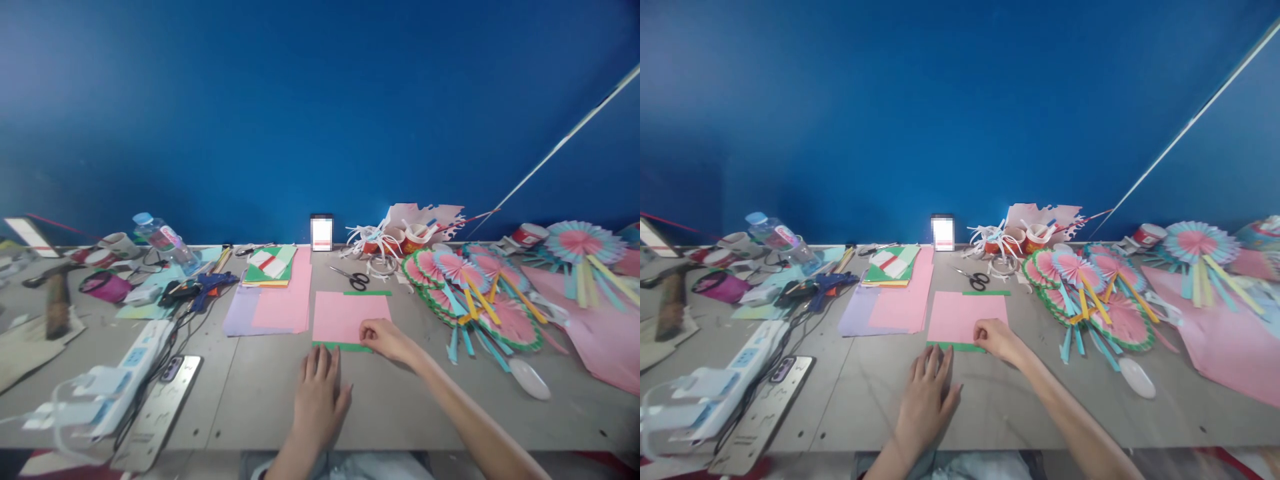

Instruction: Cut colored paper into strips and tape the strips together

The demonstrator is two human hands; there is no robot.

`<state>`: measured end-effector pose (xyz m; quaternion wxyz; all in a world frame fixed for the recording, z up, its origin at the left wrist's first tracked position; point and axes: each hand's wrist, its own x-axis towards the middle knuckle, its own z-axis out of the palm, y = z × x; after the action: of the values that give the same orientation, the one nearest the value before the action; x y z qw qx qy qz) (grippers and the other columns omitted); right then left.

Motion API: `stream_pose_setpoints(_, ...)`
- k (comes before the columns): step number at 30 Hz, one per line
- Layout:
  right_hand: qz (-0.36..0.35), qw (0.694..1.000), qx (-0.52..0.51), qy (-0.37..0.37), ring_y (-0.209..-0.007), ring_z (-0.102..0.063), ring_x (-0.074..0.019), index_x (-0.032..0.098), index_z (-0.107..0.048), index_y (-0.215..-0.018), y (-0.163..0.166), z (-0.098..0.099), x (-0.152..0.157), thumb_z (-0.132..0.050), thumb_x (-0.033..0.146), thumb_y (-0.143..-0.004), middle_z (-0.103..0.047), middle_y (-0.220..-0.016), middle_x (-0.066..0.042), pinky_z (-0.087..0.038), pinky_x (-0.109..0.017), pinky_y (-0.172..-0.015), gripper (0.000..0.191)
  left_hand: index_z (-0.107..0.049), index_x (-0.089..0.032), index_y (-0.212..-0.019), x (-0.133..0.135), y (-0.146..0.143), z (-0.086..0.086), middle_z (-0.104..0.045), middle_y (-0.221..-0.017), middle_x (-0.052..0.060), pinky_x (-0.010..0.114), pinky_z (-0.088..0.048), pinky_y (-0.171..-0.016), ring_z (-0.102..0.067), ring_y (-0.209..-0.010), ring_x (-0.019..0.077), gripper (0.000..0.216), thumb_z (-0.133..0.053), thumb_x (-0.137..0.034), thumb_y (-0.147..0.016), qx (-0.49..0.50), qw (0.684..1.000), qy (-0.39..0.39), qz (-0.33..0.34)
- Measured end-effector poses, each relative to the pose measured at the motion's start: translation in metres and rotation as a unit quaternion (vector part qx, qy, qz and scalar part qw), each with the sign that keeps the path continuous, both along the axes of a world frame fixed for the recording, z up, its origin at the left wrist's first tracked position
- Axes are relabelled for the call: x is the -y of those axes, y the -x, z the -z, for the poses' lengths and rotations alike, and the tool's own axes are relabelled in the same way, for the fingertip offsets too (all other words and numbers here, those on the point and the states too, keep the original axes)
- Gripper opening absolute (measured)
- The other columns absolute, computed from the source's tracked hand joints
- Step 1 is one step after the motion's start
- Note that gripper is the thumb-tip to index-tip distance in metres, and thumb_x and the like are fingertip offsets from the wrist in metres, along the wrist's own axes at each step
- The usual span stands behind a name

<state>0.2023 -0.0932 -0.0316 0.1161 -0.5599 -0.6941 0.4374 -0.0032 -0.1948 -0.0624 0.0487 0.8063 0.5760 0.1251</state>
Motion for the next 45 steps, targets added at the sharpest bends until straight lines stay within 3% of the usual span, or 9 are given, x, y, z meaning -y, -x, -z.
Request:
stream_pose_setpoints(9, -0.002, 1.000, -0.005, -0.025, -0.053, -0.053, -0.0114, 0.017, -0.060, -0.068, -0.001, 0.008, 0.000, -0.057, 0.011, -0.067, -0.058, -0.055, 0.003, -0.038, -0.021, -0.056, 0.007, -0.041, -0.023, -0.141, 0.000, -0.001, -0.005, -0.053, -0.136, 0.010, 0.046, -0.034, -0.103, -0.040, -0.127, 0.0306, 0.057, -0.045, -0.046, -0.089, 0.016, 0.999, 0.029, -0.006)
stream_pose_setpoints(24, 0.009, 0.996, 0.043, -0.084, -0.061, -0.051, -0.0141, 0.019, -0.060, -0.072, -0.020, 0.010, -0.001, -0.064, 0.019, -0.068, -0.055, -0.062, 0.002, -0.036, -0.024, -0.059, 0.006, -0.041, -0.024, -0.141, 0.000, 0.000, 0.000, -0.052, -0.135, 0.010, 0.046, -0.035, -0.103, -0.039, -0.127, 0.0301, 0.056, -0.048, -0.041, -0.088, 0.016, 1.000, 0.007, -0.007)
stream_pose_setpoints(28, 0.045, 0.983, 0.037, -0.172, -0.077, -0.059, -0.0185, 0.018, -0.062, -0.079, -0.037, 0.009, -0.023, -0.056, 0.022, -0.076, -0.064, -0.082, -0.005, -0.043, -0.029, -0.074, 0.007, -0.041, -0.024, -0.141, 0.000, 0.001, 0.003, -0.052, -0.135, 0.010, 0.045, -0.035, -0.103, -0.038, -0.127, 0.0292, 0.056, -0.047, -0.040, -0.089, 0.014, 1.000, -0.006, -0.002)
stream_pose_setpoints(31, 0.066, 0.961, 0.063, -0.263, -0.098, -0.057, -0.0234, 0.016, -0.064, -0.093, -0.051, 0.014, -0.043, -0.050, 0.021, -0.083, -0.066, -0.101, -0.012, -0.040, -0.034, -0.091, 0.018, -0.039, -0.024, -0.142, 0.000, 0.001, 0.003, -0.050, -0.136, 0.009, 0.046, -0.036, -0.103, -0.038, -0.128, 0.0295, 0.056, -0.046, -0.039, -0.089, 0.013, 1.000, 0.006, 0.005)
stream_pose_setpoints(33, 0.069, 0.952, 0.090, -0.285, -0.104, -0.055, -0.0253, 0.015, -0.064, -0.098, -0.058, 0.020, -0.055, -0.048, 0.021, -0.085, -0.065, -0.107, -0.013, -0.038, -0.036, -0.096, 0.022, -0.039, -0.024, -0.143, 0.000, 0.001, 0.000, -0.049, -0.138, 0.009, 0.046, -0.035, -0.104, -0.038, -0.129, 0.0295, 0.056, -0.046, -0.037, -0.089, 0.019, 1.000, 0.021, 0.000)
stream_pose_setpoints(41, 0.060, 0.948, 0.140, -0.278, -0.092, -0.055, -0.0239, 0.015, -0.066, -0.086, -0.064, 0.025, -0.062, -0.049, 0.022, -0.086, -0.066, -0.092, -0.011, -0.040, -0.034, -0.087, 0.018, -0.039, -0.024, -0.142, 0.000, 0.000, -0.006, -0.050, -0.138, 0.008, 0.047, -0.033, -0.105, -0.037, -0.130, 0.0297, 0.055, -0.045, -0.037, -0.089, 0.035, 0.998, 0.048, -0.011)
stream_pose_setpoints(45, 0.033, 0.942, 0.151, -0.297, -0.095, -0.054, -0.0247, 0.014, -0.065, -0.087, -0.065, 0.023, -0.059, -0.047, 0.022, -0.088, -0.065, -0.094, -0.013, -0.038, -0.035, -0.089, 0.020, -0.038, -0.024, -0.143, 0.000, 0.001, -0.004, -0.049, -0.138, 0.009, 0.045, -0.033, -0.105, -0.037, -0.130, 0.0291, 0.055, -0.044, -0.037, -0.090, 0.024, 0.999, 0.034, -0.005)
